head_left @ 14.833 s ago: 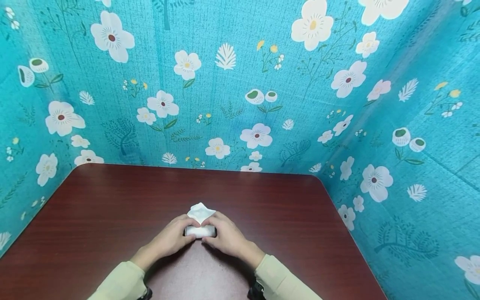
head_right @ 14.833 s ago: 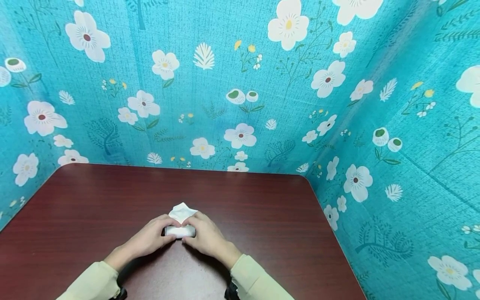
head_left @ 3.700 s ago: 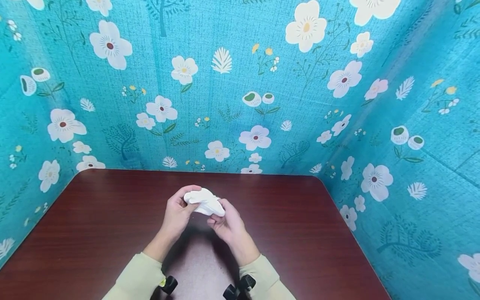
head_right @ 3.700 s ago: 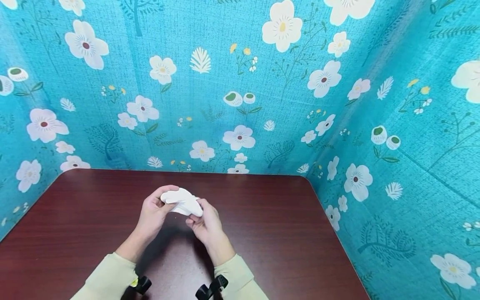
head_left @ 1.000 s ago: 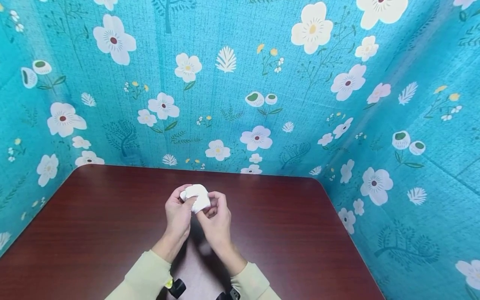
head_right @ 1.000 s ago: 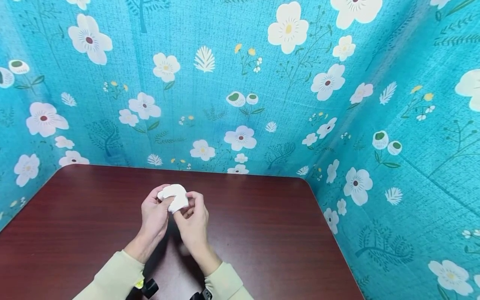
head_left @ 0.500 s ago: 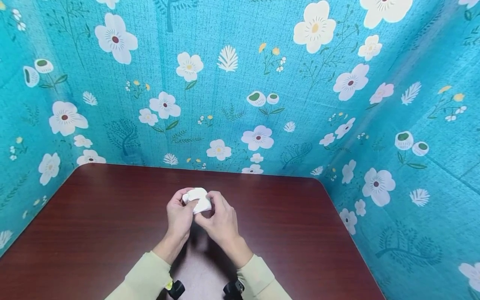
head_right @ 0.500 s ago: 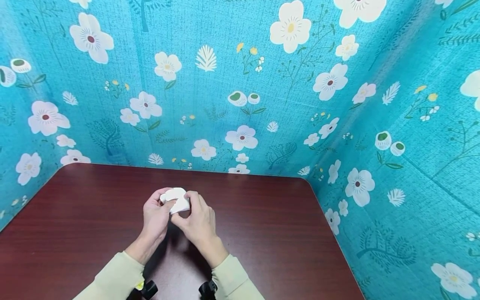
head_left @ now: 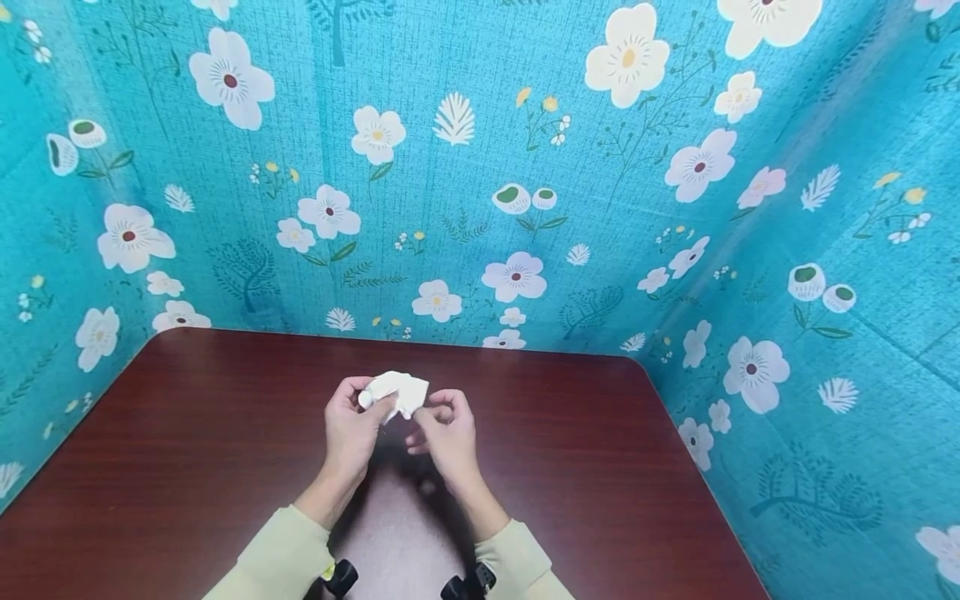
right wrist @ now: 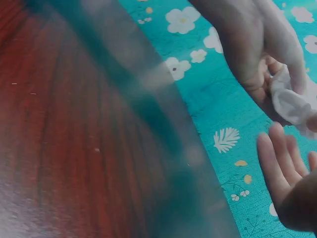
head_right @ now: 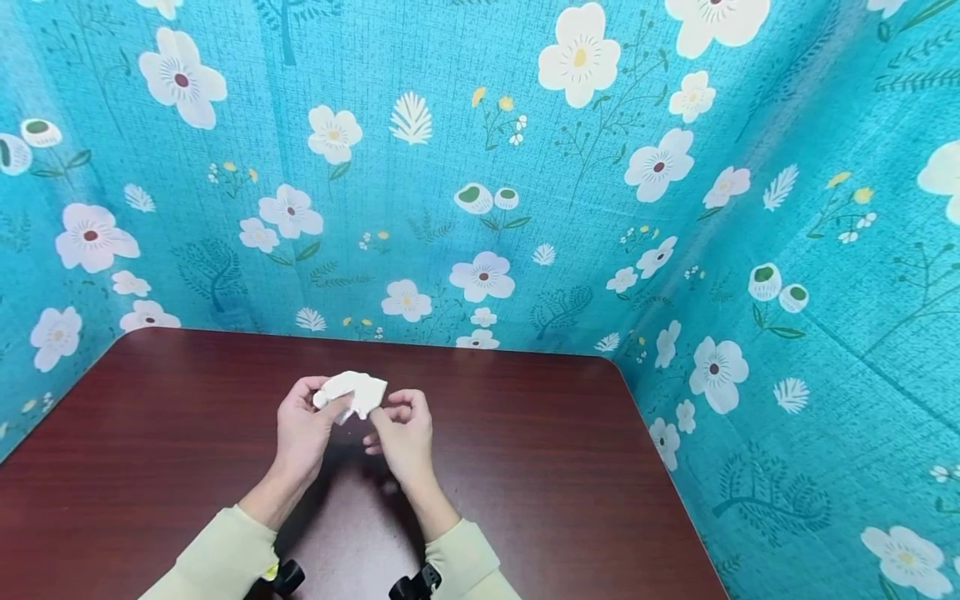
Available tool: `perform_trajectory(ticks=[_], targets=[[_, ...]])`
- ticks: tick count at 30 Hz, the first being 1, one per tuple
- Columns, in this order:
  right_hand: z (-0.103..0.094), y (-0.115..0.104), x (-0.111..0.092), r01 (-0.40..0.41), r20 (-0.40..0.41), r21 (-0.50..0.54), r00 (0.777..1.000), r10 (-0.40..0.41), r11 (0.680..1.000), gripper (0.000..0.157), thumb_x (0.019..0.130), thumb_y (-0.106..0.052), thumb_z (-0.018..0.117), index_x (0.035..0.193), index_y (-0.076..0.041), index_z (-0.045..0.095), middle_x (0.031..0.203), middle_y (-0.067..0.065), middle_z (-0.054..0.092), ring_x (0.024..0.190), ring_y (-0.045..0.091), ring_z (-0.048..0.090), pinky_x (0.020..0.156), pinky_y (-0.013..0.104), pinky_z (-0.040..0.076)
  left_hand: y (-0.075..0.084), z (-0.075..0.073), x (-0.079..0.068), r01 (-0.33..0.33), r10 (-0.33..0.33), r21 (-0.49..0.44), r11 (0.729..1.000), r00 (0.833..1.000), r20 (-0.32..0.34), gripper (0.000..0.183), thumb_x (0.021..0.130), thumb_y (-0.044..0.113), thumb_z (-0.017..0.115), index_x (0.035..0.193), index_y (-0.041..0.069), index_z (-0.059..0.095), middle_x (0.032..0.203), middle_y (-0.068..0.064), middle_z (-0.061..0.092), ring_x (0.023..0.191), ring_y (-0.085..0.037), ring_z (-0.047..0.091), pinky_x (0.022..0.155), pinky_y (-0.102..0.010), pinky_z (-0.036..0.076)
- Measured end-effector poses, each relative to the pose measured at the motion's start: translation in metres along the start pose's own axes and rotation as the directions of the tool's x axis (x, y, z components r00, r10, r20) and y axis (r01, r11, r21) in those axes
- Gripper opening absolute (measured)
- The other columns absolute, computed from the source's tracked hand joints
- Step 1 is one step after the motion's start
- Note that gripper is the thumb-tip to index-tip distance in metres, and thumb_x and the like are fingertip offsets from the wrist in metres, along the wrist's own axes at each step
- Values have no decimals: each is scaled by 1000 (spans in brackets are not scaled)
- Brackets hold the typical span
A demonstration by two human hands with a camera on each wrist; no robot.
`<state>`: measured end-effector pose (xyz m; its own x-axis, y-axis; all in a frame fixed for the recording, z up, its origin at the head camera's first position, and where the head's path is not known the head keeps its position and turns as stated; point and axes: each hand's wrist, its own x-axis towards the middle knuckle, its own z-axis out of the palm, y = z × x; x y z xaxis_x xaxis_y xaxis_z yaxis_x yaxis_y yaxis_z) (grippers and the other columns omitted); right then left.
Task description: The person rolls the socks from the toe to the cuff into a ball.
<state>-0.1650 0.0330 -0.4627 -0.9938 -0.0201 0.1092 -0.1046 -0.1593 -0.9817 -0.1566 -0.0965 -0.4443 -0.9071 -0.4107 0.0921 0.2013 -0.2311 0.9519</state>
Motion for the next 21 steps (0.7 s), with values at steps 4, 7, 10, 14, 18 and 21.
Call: perform_trajectory(ticks=[4,7,10,14,18,21], targets=[[-1,2,-4,209,-34,-145,976,-216,967,13,87,0,71,98,2,63,80,14,69,59,22,69,55,41,58,1,1,3,19,-18,19,1000,1000,-18,27,83,-11,72,105,-4,58,88,-4,64,76,-10,61,61,-20,53],[2,2,-7,389,-10,-283,913,-409,877,11,86,0,75,95,-4,69,83,8,72,65,20,69,57,33,57,1,3,4,22,-21,14,1000,999,-45,26,83,-10,73,104,-3,58,87,-3,64,74,-9,61,60,-20,52],[6,-4,-10,518,29,-337,840,-541,786,17,83,3,78,97,-2,69,84,10,71,65,21,67,56,31,56,1,4,4,13,-13,-4,1000,998,-67,25,83,-10,73,102,-3,58,85,-2,64,74,-8,61,59,-19,52],[9,-18,-14,623,56,-350,759,-649,699,18,80,13,75,94,5,68,81,16,67,62,26,66,52,32,56,2,6,3,13,-14,-9,1000,997,-78,26,82,-9,74,101,-3,58,85,-1,64,74,-8,61,59,-19,52],[8,-24,-14,663,66,-368,718,-693,652,19,79,18,71,93,6,68,81,17,67,62,28,65,52,33,56,5,6,4,45,-47,-17,999,996,-78,27,83,-8,74,103,-4,57,86,-1,65,74,-7,61,60,-19,52],[7,-23,-13,667,76,-359,718,-691,653,21,79,17,73,96,6,66,83,18,67,64,27,66,53,35,56,6,5,4,72,-74,-33,997,995,-68,27,84,-6,74,104,-4,57,92,-6,66,76,-8,62,62,-20,52]])
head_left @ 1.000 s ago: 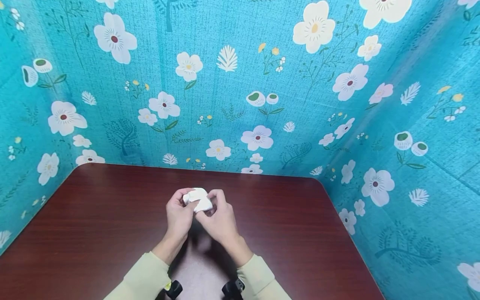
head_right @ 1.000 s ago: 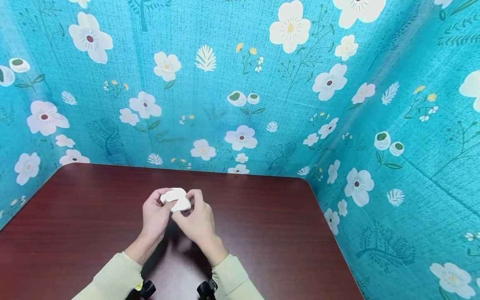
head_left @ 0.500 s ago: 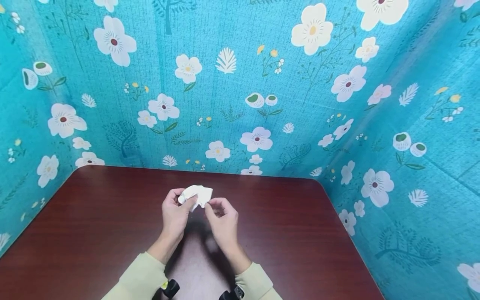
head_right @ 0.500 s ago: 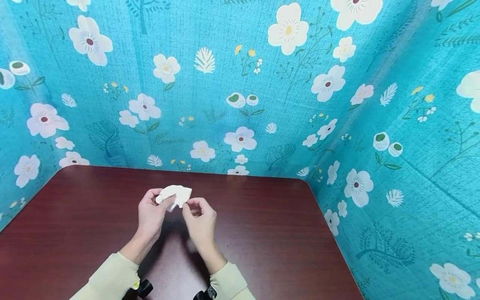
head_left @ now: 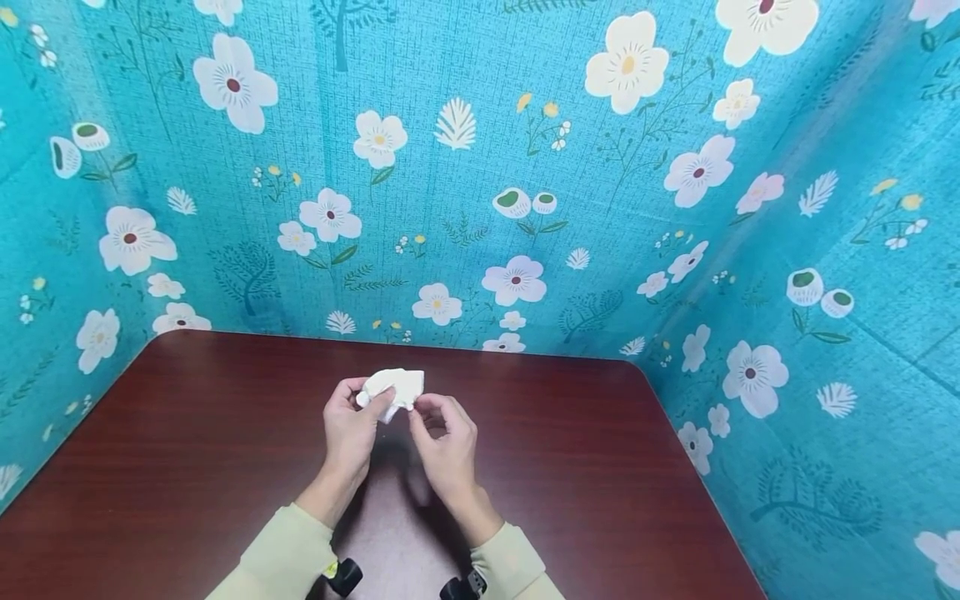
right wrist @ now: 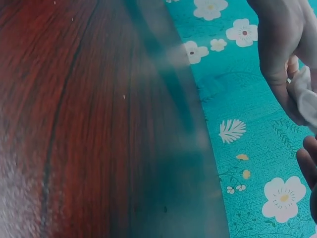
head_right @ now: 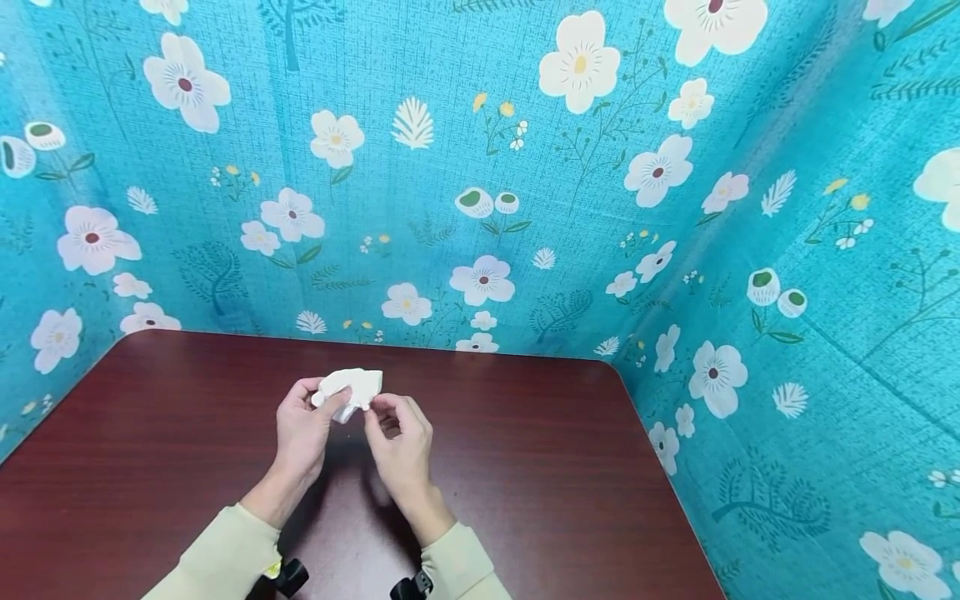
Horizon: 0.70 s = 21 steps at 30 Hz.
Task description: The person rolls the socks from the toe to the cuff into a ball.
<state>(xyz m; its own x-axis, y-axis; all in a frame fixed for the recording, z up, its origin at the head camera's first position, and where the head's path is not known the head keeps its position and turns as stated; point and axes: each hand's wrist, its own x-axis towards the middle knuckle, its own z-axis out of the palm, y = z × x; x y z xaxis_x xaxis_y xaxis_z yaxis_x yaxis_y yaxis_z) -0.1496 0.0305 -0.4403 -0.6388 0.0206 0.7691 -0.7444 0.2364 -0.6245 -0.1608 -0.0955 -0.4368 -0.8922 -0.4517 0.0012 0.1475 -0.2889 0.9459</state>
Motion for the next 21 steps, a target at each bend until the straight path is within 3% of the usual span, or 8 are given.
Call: perform_trajectory(ticks=[5,11,14,17,21], targets=[[3,6,0,-10,-34,0,999,10,1000,23,77,14,77,94,5,64,81,16,66,63,26,64,51,38,55,-2,2,0,25,-25,6,1000,999,22,26,84,-4,76,102,-3,58,92,-6,66,77,-8,62,62,-21,53],[9,5,1,27,-102,-31,994,-30,999,22,74,18,72,86,3,62,78,16,60,62,27,61,48,46,52,-3,4,-2,39,-40,17,999,998,46,24,84,-4,75,102,-4,59,90,-2,66,76,-8,62,61,-21,53],[12,4,2,20,-154,-59,988,-29,998,22,72,21,68,81,2,60,76,15,58,63,26,58,50,43,51,-3,5,-4,31,-32,10,999,998,48,24,84,-5,75,101,-5,58,89,-2,66,75,-8,62,61,-20,52],[17,3,3,-77,-245,-78,968,56,994,22,71,20,63,72,0,56,69,10,55,61,18,54,51,31,48,-4,7,-6,4,-5,17,1000,998,55,24,83,-6,75,100,-5,58,88,-3,66,75,-8,62,60,-20,52],[23,0,4,-252,-333,-6,913,236,968,22,76,19,56,67,-1,50,60,4,49,57,9,45,50,21,38,-7,9,-9,-47,45,21,999,996,75,27,82,-8,77,100,-6,58,89,-6,66,77,-10,63,61,-21,54]])
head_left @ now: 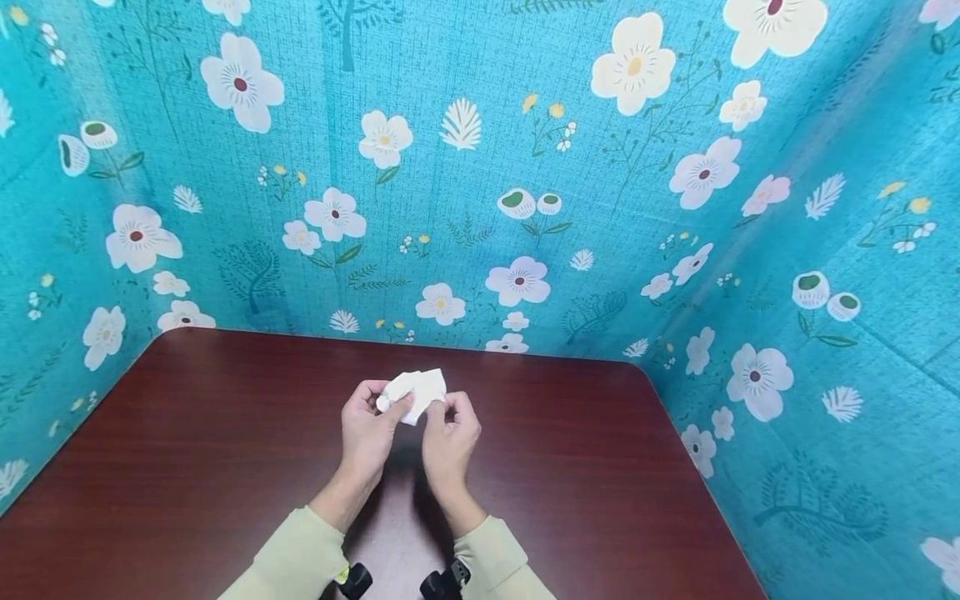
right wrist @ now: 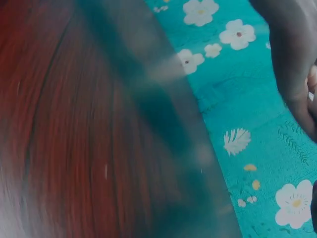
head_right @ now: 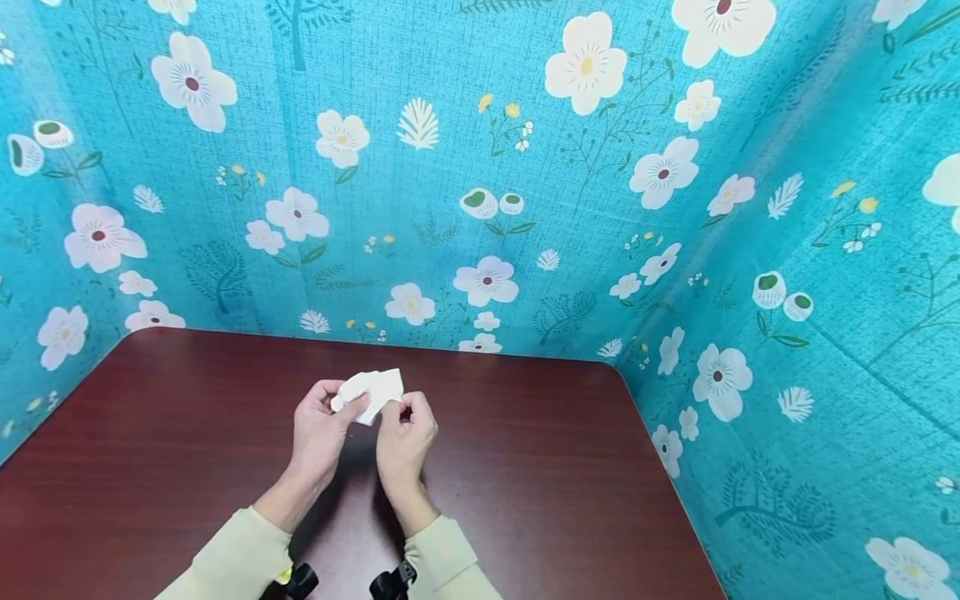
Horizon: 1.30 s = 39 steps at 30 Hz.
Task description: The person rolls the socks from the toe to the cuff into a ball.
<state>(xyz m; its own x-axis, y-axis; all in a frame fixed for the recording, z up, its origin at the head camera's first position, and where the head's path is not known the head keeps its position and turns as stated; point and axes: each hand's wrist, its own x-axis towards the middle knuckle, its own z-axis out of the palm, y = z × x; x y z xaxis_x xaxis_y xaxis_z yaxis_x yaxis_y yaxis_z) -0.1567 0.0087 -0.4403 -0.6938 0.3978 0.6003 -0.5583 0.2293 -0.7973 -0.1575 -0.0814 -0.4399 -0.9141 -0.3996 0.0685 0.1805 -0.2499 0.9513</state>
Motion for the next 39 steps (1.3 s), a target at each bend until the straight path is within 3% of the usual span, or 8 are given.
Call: perform_trajectory(ticks=[9,14,19,24,30,32,35,39], targets=[[-11,24,-3,-153,282,74,951,126,985,14,80,13,62,86,5,52,75,12,54,67,15,51,58,21,41,1,-9,7,-86,85,32,996,996,33,30,80,-15,74,104,-7,58,98,-7,69,83,-9,64,63,-21,54],[-25,31,13,-345,505,173,835,217,923,40,92,-1,66,129,5,52,106,20,65,85,21,65,76,34,57,5,-18,10,-99,88,78,992,987,131,32,80,-15,74,106,-7,58,100,-6,68,78,-9,62,56,-22,52],[-28,29,27,-452,640,170,727,251,876,33,94,-7,70,124,5,63,103,20,70,81,28,71,77,54,56,4,-20,11,-120,104,63,991,971,216,32,81,-15,73,108,-7,57,105,-13,66,83,-11,62,64,-22,54],[-25,24,21,-409,579,142,773,259,902,25,91,1,71,114,9,66,101,20,72,82,27,72,77,50,57,0,-19,10,-265,230,125,956,943,242,34,81,-14,74,108,-3,58,111,-14,64,91,-12,61,71,-20,53],[-19,19,13,-365,499,112,825,266,924,24,88,8,71,112,11,66,103,23,72,89,33,71,78,50,56,-1,-20,9,-601,521,390,698,799,300,44,72,-9,81,109,7,62,128,-7,57,102,-16,55,63,-22,46],[-19,18,12,-366,490,117,830,267,923,24,88,7,71,112,9,66,103,21,72,90,32,71,78,48,57,0,-20,9,-638,552,393,663,770,318,45,71,-9,81,108,8,63,127,-8,57,100,-19,56,57,-24,45],[-20,19,11,-360,498,134,830,251,923,26,89,3,73,114,6,68,104,17,73,92,25,72,79,40,58,1,-21,11,-624,537,380,682,781,320,43,72,-9,81,108,7,63,123,-9,59,103,-22,57,62,-23,46],[-23,21,9,-347,522,145,823,226,927,29,90,-3,74,117,3,68,109,14,73,95,18,71,81,31,57,0,-24,14,-502,416,368,783,862,290,46,77,-8,79,117,6,61,124,-11,61,108,-21,58,75,-18,47]])
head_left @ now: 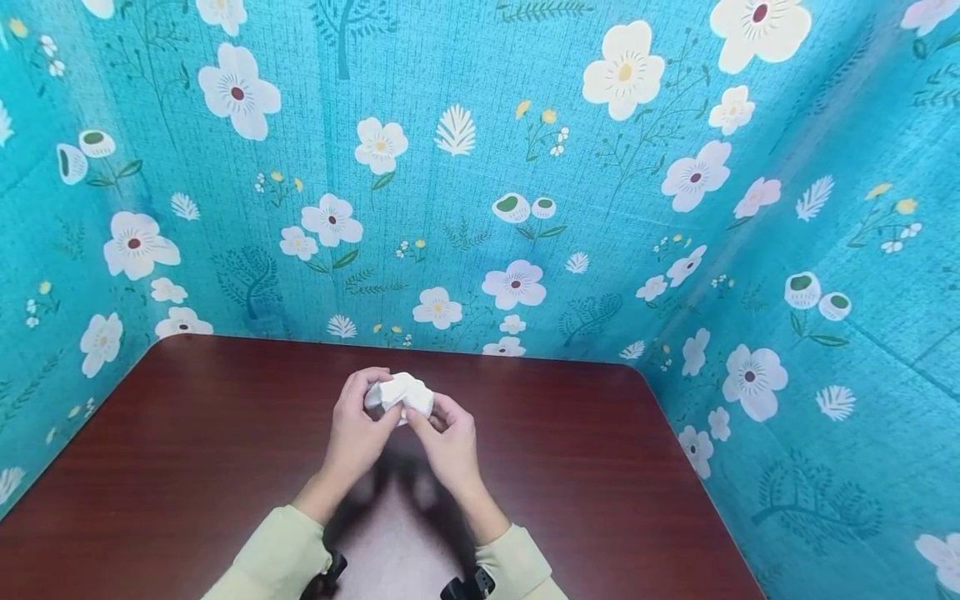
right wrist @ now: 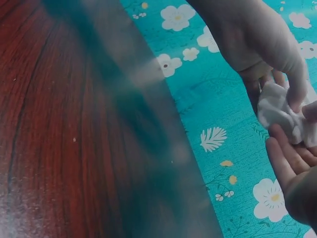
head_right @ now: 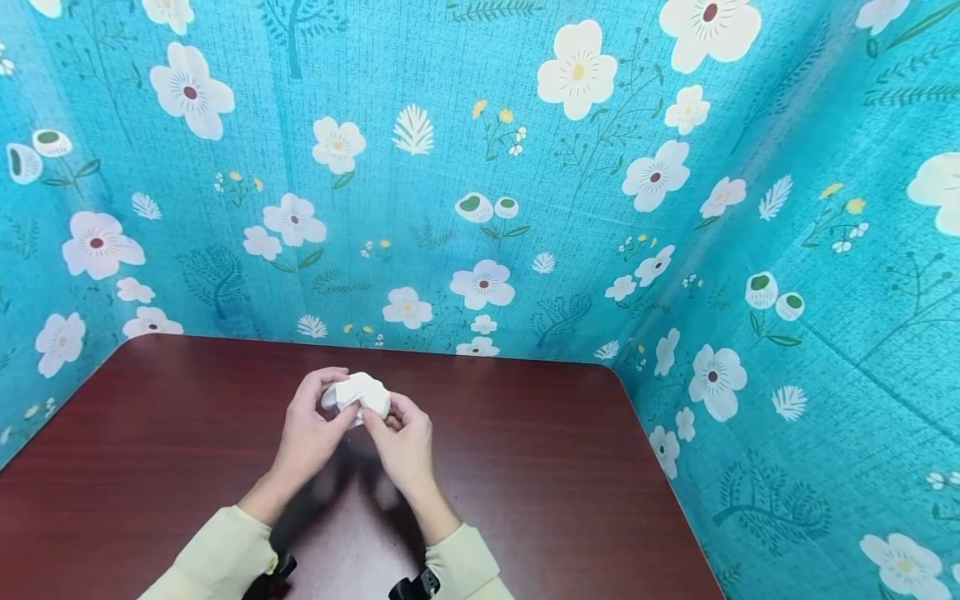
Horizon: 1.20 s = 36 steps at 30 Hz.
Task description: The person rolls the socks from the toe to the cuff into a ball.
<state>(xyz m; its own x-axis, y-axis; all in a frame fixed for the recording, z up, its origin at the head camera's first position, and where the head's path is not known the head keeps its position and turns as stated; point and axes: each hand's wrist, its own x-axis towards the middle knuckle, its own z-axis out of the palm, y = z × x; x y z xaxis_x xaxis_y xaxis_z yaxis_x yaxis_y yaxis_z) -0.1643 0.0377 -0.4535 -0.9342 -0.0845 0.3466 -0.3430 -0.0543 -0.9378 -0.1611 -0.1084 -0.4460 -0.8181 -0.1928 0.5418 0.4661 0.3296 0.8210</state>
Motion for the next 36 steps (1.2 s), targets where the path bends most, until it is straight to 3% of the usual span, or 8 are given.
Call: perform_trajectory(ticks=[4,8,13,18,22,28,33,36], targets=[[-3,2,-2,14,24,1,1000,-14,1000,30,90,-5,75,119,1,68,109,13,73,96,18,70,82,31,57,7,-5,3,197,-186,-105,975,977,101,56,85,-6,73,136,4,53,128,-16,61,104,-20,59,76,-18,50],[-7,3,-2,8,55,70,998,-12,998,25,95,-4,67,118,8,65,105,21,71,90,18,71,81,36,58,6,-7,6,302,-278,-174,937,949,149,48,88,-7,68,134,-4,56,120,-23,63,94,-16,61,74,-19,52],[-8,7,-1,3,67,170,998,-15,986,21,100,-3,59,109,15,62,95,31,68,81,16,72,78,48,58,-4,-5,8,342,-319,-254,904,939,129,38,87,-12,64,125,-6,60,111,-22,65,85,-9,61,72,-20,53],[-8,8,-2,50,61,90,997,-56,995,15,97,-2,63,103,11,67,89,28,69,78,19,71,76,50,58,-7,-5,7,414,-379,-315,854,910,168,35,88,-15,59,122,-6,57,107,-15,64,86,-9,62,70,-23,54],[-8,8,-2,46,72,49,996,-49,998,17,100,-7,61,102,9,68,89,24,70,78,17,69,75,46,58,-10,-4,6,450,-403,-315,836,892,205,33,90,-12,57,122,-4,56,107,-13,64,87,-11,62,69,-24,54],[-10,8,-3,40,78,47,996,-43,998,13,96,-2,65,104,7,69,90,21,70,77,15,68,75,38,58,-13,-6,6,450,-405,-296,842,891,205,31,91,-9,56,122,-5,56,105,-11,66,85,-10,62,66,-24,54],[-9,6,-4,68,64,5,996,-68,998,10,94,2,66,101,7,71,89,22,70,75,8,65,70,24,55,-12,-7,6,478,-422,-329,815,877,228,31,92,-10,54,122,-6,54,102,-8,66,83,-10,62,66,-24,52],[-5,-8,-7,101,60,-46,993,-98,994,9,93,3,67,99,7,71,87,21,70,73,7,63,66,22,52,-12,-8,6,486,-429,-332,808,873,233,31,92,-10,53,123,-6,54,102,-8,65,83,-10,62,66,-24,52]])
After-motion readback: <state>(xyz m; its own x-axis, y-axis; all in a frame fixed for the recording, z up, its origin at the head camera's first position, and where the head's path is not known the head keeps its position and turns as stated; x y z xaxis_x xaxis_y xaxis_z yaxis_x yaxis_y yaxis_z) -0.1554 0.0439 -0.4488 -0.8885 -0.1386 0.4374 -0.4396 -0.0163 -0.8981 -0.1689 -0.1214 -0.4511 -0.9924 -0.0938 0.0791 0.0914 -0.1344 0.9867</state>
